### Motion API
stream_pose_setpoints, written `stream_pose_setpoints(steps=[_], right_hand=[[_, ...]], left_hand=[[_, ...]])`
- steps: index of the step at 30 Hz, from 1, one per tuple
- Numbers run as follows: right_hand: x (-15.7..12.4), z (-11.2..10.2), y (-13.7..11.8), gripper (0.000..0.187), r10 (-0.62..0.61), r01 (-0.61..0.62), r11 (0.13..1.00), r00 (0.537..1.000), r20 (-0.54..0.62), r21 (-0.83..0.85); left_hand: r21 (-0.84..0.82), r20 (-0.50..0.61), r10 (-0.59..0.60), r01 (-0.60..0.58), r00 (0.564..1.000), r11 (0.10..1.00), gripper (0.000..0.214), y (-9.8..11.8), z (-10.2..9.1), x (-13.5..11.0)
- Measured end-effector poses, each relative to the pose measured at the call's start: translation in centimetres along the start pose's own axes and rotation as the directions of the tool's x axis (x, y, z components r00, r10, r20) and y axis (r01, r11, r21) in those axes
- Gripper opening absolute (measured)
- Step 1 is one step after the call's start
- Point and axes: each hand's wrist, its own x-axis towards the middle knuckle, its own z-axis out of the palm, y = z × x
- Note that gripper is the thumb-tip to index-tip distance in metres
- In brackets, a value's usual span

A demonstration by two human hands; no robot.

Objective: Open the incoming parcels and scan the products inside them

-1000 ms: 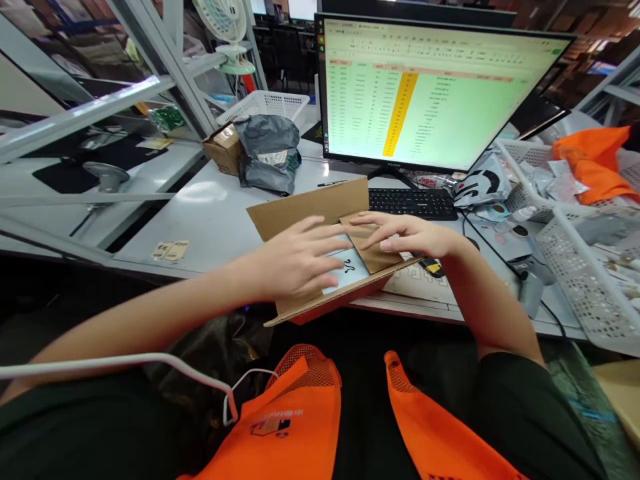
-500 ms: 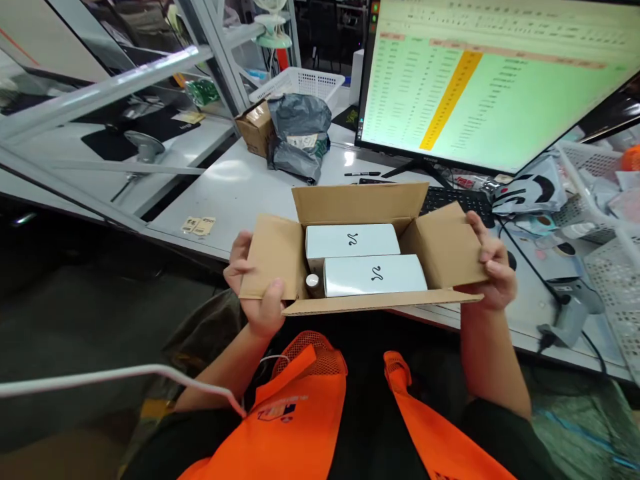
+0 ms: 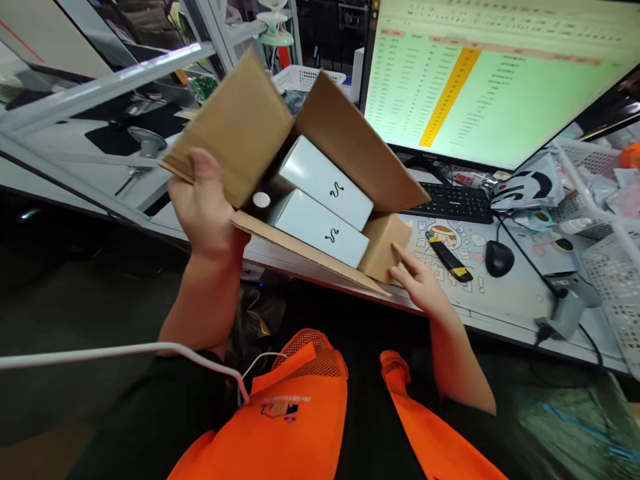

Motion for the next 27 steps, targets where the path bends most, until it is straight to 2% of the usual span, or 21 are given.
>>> stream_pose_setpoints(steps=[2,3,4,6,8,10,12,17,19,21,23,25,27], right_hand=[[1.2,1.1,-2.2,0.055,-0.103,0.082,0.986,0.985,-0.14,-0.148],[1.7,1.9,-3.3,0.049,-0.182,0.149,0.973,0.965,-0.188,-0.177],[2.1,2.9,-4.3,0.044,-0.264,0.233,0.958,0.944,-0.199,-0.166],[3.1,5.4,-6.2,0.041,-0.402,0.399,0.916,0.906,-0.131,-0.05],[4.6,8.1,-7.6,0.046,-0.466,0.47,0.88,0.882,-0.069,0.067],[6.2,10.2,-8.5,0.049,-0.476,0.481,0.872,0.876,-0.075,0.093],[7.8,11.5,-9.3,0.048,-0.486,0.489,0.872,0.871,-0.071,0.035],[10.9,12.4,-12.1,0.034,-0.51,0.478,0.825,0.86,-0.033,-0.302],[12.2,13.0,-13.3,0.029,-0.506,0.458,0.8,0.862,-0.024,-0.388],[13.4,13.9,-14.2,0.026,-0.483,0.45,0.802,0.875,0.015,-0.393],[14.2,14.8,-14.6,0.024,-0.455,0.442,0.822,0.889,0.051,-0.359],[14.1,15.1,-14.5,0.021,-0.456,0.437,0.838,0.89,0.021,-0.326],[12.9,14.3,-13.5,0.021,-0.494,0.459,0.846,0.866,-0.076,-0.271]], left_hand=[[0.05,-0.026,0.212,-0.21,0.977,0.976,0.059,2.0,1.1,0.5],[0.09,0.046,0.287,-0.29,0.957,0.953,0.055,2.7,1.8,0.3],[0.133,0.18,0.32,-0.346,0.93,0.929,0.054,3.2,2.6,0.1],[0.202,0.414,0.317,-0.425,0.854,0.882,0.056,3.5,4.0,-0.5],[0.249,0.513,0.301,-0.475,0.804,0.844,0.059,3.1,5.1,-0.8],[0.268,0.526,0.305,-0.495,0.794,0.826,0.058,2.5,5.6,-0.8],[0.265,0.539,0.306,-0.503,0.785,0.823,0.057,2.1,5.8,-0.7],[0.237,0.595,0.311,-0.532,0.741,0.813,0.061,2.1,5.4,-0.7],[0.22,0.615,0.309,-0.534,0.725,0.816,0.062,2.4,5.3,-0.8],[0.201,0.627,0.3,-0.522,0.719,0.829,0.061,2.4,5.2,-1.0],[0.192,0.618,0.289,-0.497,0.731,0.846,0.06,2.3,5.2,-1.1],[0.195,0.57,0.279,-0.457,0.773,0.868,0.06,1.8,5.2,-0.9],[0.2,0.493,0.257,-0.396,0.831,0.896,0.061,1.1,4.8,-0.7]])
